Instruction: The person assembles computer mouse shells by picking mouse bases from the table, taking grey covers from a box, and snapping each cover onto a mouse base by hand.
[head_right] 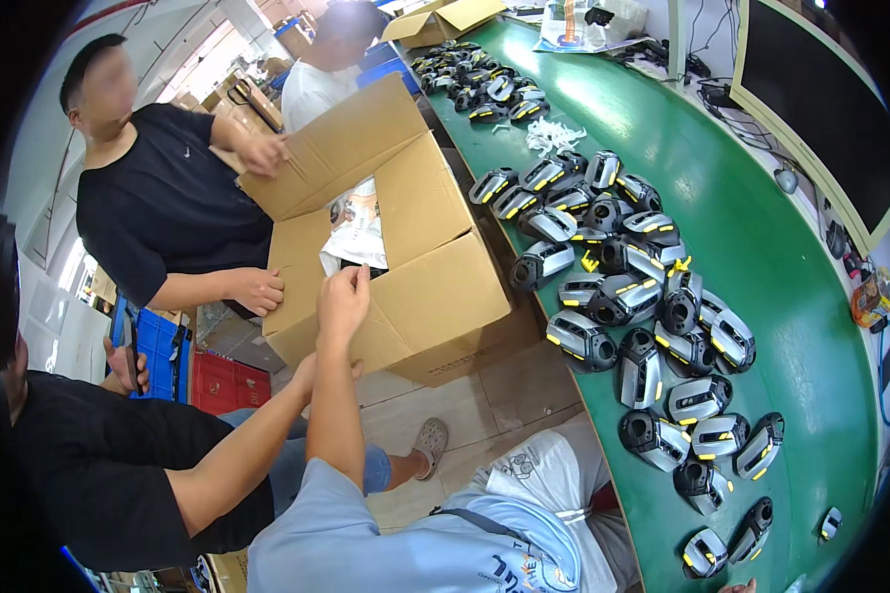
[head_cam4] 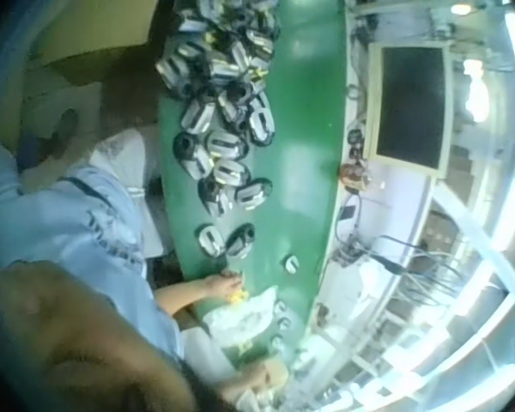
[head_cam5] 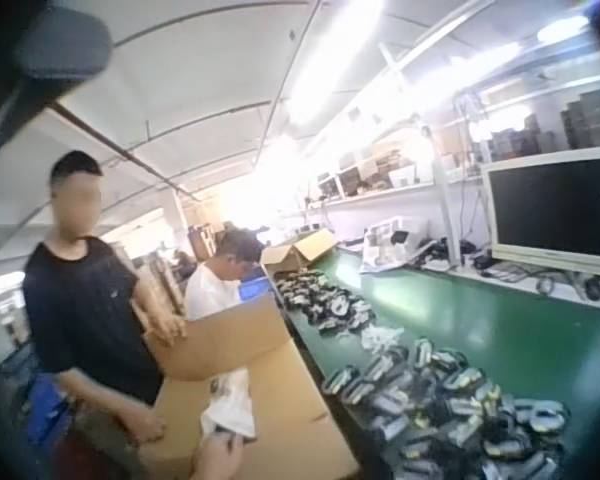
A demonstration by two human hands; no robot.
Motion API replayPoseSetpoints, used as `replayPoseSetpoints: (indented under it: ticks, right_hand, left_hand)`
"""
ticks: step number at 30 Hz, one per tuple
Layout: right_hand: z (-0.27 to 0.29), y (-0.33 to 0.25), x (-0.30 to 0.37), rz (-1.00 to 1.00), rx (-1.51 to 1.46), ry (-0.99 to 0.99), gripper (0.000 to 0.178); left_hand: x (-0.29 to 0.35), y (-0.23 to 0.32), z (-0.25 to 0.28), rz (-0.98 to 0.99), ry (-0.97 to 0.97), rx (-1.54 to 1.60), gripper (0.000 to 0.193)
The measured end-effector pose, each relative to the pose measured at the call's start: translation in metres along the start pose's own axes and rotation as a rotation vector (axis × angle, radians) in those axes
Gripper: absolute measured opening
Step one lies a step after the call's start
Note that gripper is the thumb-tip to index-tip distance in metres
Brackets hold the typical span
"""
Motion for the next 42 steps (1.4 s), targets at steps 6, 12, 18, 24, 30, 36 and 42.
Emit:
replayPoseSetpoints:
  ticks: [6, 12, 18, 24, 30, 36, 42]
  right_hand:
    - [0.003, 0.004, 0.004, -0.112, -0.193, 0.033, 0.029]
    - [0.001, -0.006, 0.001, -0.037, -0.144, 0.005, 0.027]
    - [0.008, 0.016, -0.003, 0.045, 0.147, -0.021, 0.027]
    - [0.002, -0.004, 0.003, -0.067, -0.082, -0.03, 0.029]
    - [0.003, 0.007, 0.0, -0.06, -0.064, -0.026, 0.031]
    - [0.006, 0.009, 0.002, -0.151, -0.126, -0.002, 0.031]
    - [0.001, 0.025, 0.001, -0.234, -0.367, 0.03, 0.027]
  left_hand:
    - [-0.058, -0.073, -0.069, 0.176, -0.388, -0.1, 0.05]
    - [-0.071, -0.083, -0.097, 0.144, -0.766, -0.051, 0.056]
    - [-0.06, -0.07, -0.087, 0.134, -0.734, 0.035, 0.042]
    - [-0.071, -0.103, -0.098, 0.104, -0.572, -0.067, 0.033]
    - [-0.067, -0.083, -0.097, 0.071, -0.444, 0.249, 0.055]
    - [-0.069, -0.075, -0.108, 0.131, -0.892, -0.065, 0.053]
    - [-0.079, -0.075, -0.109, -0.195, -0.78, -0.025, 0.042]
Point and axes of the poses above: each hand's wrist, its own x-axis away from the middle knuckle, its own z-axis out of the back of the hand, y = z × x, the point moved 7 cm from there along -x, towards the middle knuckle, and after that the axes turned 5 degrees about -x, right-handed, at the moved point
